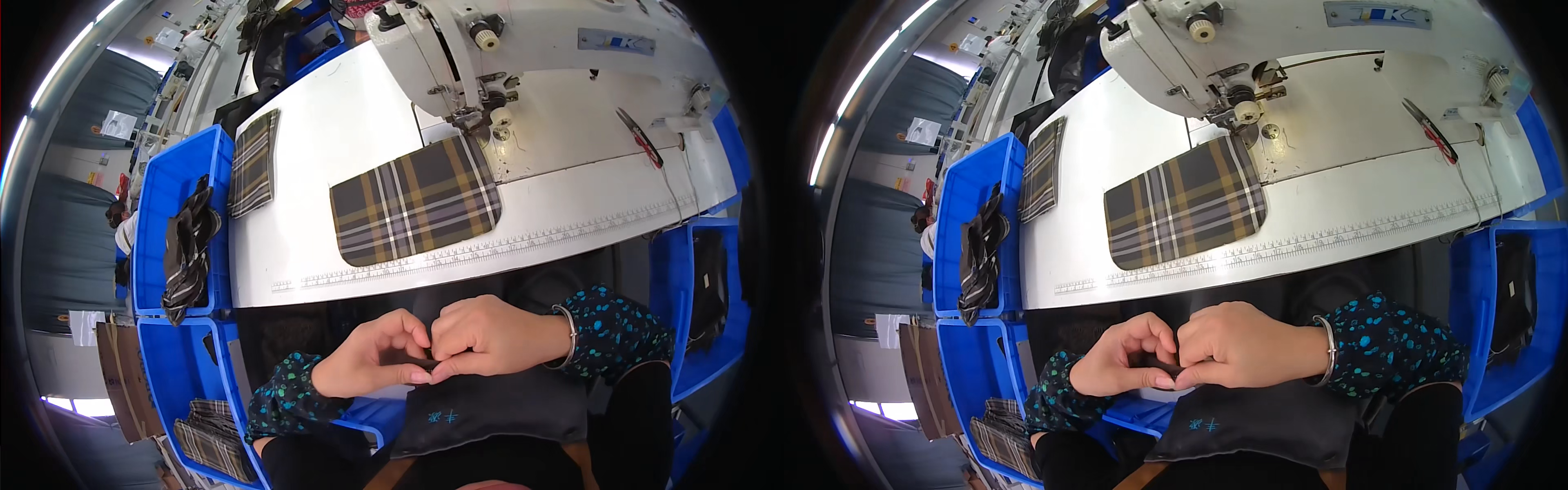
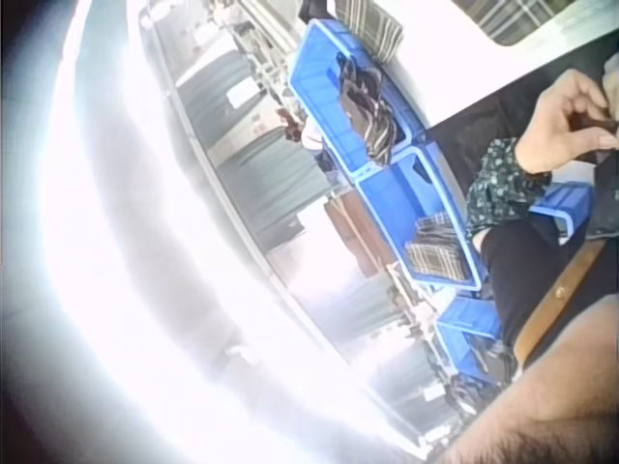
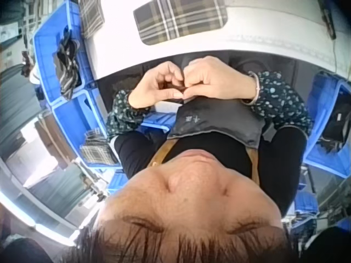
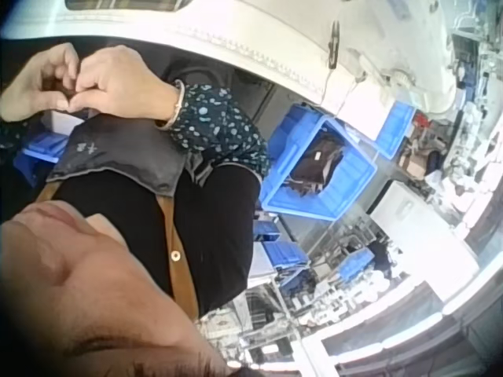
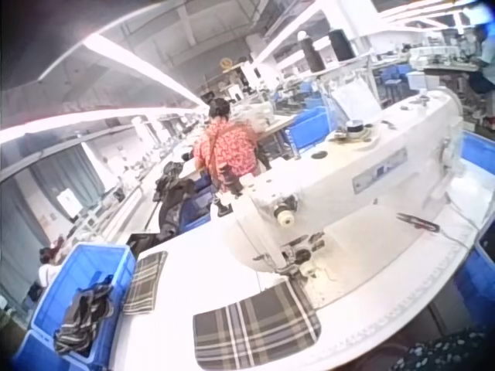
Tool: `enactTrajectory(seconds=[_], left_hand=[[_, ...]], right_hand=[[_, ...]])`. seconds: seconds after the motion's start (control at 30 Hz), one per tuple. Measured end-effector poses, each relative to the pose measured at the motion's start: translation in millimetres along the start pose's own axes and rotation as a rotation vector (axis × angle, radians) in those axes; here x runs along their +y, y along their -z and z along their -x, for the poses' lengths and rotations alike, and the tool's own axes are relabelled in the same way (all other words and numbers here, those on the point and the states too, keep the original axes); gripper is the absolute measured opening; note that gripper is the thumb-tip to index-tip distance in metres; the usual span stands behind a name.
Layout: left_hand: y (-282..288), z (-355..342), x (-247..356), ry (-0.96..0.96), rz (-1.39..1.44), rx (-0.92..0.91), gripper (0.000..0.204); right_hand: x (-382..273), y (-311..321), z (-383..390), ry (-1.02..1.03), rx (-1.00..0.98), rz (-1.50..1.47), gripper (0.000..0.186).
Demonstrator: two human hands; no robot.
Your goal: The person sews zippers onto small fabric pouches using an industrial sewing machine. They pick up a pouch and a zipper from a blue bin, align them under the machine's presser foot, and stitch the zipper in place. After sewing, the finished pouch is placed into a separate blue bin.
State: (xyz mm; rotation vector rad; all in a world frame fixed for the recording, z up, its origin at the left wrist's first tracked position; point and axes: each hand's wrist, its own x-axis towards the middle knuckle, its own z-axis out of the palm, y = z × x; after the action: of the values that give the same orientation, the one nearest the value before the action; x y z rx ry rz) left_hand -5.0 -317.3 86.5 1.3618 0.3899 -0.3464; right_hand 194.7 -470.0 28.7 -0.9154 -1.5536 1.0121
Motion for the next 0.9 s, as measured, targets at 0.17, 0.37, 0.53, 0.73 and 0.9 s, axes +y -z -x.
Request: enactTrajectory(seconds=[0.17,0.37,0.53,0.73,0.9], left_hand=[[31.7,19.2,16.2,0.001,-0.094,0.056,0.056],[66.9,70.7,38.5,-0.120,-0.346,0.429,0.063],[67.3,48.1,62.2,-0.201,-1.398,0.759,0.039],[91.7,-30.2,61.0,-0.218,-1.456,0.637,0.038],[88.5,-118.8,69.9,-0.528,-1.480,0.652,0.034]], right_hand=[[-27.2,58.8,18.6,-0.002,0.129,-0.059,0.016],[-31.1,122.5,48.5,0.052,0.271,0.237,0.014],[-2.5,121.3,20.1,0.303,0.194,0.808,0.018],[81.5,144.1,-4.9,0.450,0.041,1.211,0.030],[82.8,124.4,-18.9,0.501,-0.043,1.225,0.033]])
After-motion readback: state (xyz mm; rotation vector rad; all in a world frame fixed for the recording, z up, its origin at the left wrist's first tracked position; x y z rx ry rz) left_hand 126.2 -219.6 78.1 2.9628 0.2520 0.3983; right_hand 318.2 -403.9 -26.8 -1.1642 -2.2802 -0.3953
